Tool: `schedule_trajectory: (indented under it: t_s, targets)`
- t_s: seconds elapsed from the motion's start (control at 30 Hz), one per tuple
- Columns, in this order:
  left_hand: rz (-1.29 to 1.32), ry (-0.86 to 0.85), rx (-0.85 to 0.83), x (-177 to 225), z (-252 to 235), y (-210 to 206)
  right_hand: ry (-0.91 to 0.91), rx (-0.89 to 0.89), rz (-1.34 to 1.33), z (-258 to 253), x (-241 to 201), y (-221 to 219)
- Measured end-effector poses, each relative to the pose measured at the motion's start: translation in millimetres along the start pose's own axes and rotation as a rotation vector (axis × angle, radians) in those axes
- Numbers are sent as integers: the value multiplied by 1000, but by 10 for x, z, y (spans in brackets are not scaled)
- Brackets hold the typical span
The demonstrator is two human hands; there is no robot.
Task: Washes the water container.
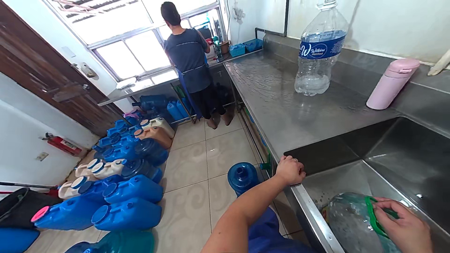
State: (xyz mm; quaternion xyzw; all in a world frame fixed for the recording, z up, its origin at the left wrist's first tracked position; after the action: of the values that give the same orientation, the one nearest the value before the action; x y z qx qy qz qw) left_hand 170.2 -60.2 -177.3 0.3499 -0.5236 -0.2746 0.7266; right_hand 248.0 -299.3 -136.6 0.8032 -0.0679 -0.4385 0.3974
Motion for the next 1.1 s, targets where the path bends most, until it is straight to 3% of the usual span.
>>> schedule_trajectory:
  t_s: [1.1]
  targets:
    - [14,-15,43,10,0,31,-54,21,16,7,27,28]
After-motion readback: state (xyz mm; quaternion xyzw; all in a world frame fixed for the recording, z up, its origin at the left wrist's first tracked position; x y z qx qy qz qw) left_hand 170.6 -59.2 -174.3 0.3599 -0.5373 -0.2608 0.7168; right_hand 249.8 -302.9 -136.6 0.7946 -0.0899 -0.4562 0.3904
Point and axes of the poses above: each hand's wrist, its own z-axis away from the middle knuckle, its own y-axis out of the back of the hand, x = y × z, the point moved 10 cm from there along -z, towards the middle knuckle, and after that the axes turned 10 degrees about z, right-handed, at the moved point
